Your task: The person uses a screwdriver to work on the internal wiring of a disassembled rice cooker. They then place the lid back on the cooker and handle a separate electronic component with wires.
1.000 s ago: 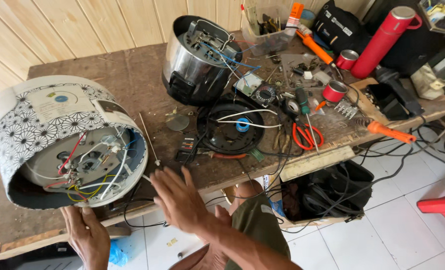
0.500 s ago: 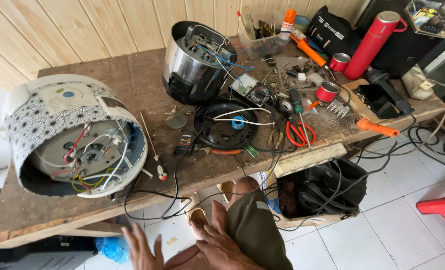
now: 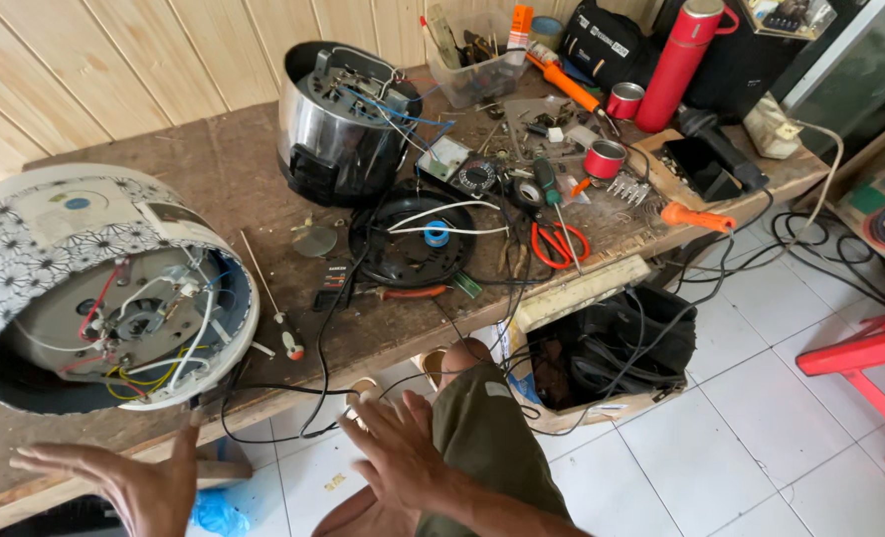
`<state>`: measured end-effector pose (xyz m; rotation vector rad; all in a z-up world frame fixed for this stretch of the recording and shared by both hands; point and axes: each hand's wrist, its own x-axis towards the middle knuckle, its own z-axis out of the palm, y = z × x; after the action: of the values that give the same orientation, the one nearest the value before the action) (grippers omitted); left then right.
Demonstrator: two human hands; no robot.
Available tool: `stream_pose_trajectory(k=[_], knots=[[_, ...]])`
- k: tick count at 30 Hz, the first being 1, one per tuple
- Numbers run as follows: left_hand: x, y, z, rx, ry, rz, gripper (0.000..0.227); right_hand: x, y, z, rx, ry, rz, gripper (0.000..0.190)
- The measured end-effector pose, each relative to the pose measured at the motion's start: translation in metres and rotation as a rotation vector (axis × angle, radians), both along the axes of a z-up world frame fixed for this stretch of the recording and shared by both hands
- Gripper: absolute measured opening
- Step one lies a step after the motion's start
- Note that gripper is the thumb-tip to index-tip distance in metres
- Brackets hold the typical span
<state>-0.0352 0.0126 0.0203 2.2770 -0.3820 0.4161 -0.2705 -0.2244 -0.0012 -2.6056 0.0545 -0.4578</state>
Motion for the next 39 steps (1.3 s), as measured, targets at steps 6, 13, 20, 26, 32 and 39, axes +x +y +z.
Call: stream_pose_trajectory(k=[6, 13, 20, 26, 32, 39], knots=[[0.026, -0.009, 0.014, -0.026, 0.203, -0.061, 0.155, 0.133, -0.034, 0.070, -0.046, -0.199, -0.021, 0.129], [0.064, -0.003, 0.002, 0.044, 0.160, 0.084, 0.133, 0.215, -0.048, 0.067, -0.095, -0.056, 0.046, 0.148], [0.097, 0.002, -0.031, -0.115, 0.104, -0.034, 0.121, 0.245, -0.045, 0.050, -0.134, -0.089, 0.036, 0.130], [0.097, -0.019, 0.006, 0.056, 0.300, 0.054, 0.094, 0.259, -0.063, 0.068, -0.043, -0.058, 0.109, 0.127], [0.081, -0.027, -0.004, 0.090, 0.309, 0.184, 0.083, 0.257, -0.067, 0.072, 0.002, -0.243, 0.173, 0.052], [0.089, -0.036, -0.013, -0.079, -0.035, -0.089, 0.083, 0.271, -0.084, 0.066, -0.101, -0.158, 0.191, 0.109]])
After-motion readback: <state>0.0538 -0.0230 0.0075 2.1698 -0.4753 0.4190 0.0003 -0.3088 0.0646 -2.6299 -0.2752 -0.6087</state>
